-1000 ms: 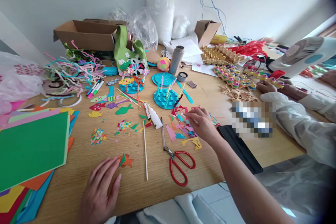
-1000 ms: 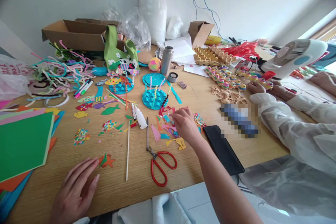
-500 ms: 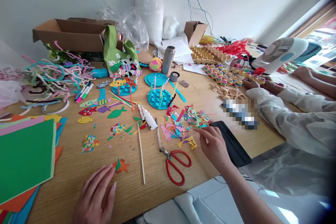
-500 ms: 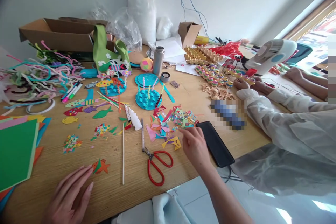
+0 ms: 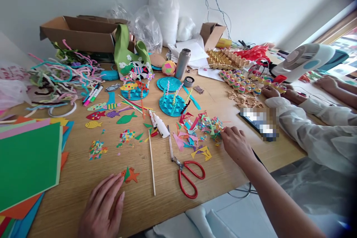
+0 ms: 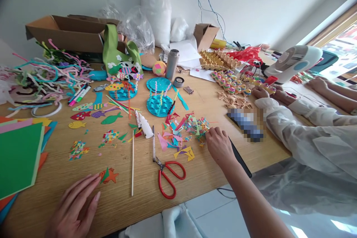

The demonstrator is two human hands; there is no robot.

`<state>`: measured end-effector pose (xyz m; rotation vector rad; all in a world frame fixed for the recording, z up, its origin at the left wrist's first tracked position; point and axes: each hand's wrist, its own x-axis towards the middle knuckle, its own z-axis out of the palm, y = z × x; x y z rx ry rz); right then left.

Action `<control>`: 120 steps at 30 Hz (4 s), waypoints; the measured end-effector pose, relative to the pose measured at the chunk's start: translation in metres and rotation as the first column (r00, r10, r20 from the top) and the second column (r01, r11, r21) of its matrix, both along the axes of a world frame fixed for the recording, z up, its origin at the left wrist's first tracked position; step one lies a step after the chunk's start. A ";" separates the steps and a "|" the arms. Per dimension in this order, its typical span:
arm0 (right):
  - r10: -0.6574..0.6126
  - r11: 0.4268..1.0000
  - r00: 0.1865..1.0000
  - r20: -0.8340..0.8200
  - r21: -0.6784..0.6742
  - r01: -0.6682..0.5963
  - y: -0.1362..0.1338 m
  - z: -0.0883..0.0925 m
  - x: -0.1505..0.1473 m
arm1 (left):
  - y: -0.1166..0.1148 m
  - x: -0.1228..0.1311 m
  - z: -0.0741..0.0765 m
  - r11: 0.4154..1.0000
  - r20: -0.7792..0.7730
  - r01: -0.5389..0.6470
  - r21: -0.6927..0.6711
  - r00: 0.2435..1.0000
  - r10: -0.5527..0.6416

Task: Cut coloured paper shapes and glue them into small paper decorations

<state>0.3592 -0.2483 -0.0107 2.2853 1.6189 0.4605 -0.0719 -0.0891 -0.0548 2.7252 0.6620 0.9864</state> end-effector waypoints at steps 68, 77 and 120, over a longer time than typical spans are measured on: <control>0.120 0.993 0.605 -0.787 0.096 -0.071 0.067 0.086 -0.087 | -0.005 0.010 0.035 0.966 0.179 -0.099 -0.239 0.973 0.144; 0.338 0.762 0.322 -0.884 0.056 -0.645 0.109 0.082 -0.203 | -0.019 0.025 0.075 0.796 0.183 0.076 -0.601 0.982 0.044; -0.297 0.933 -0.093 -0.950 -0.269 -0.238 0.141 -0.008 -0.214 | -0.029 0.016 0.014 0.970 -0.292 -0.159 -0.185 0.951 0.100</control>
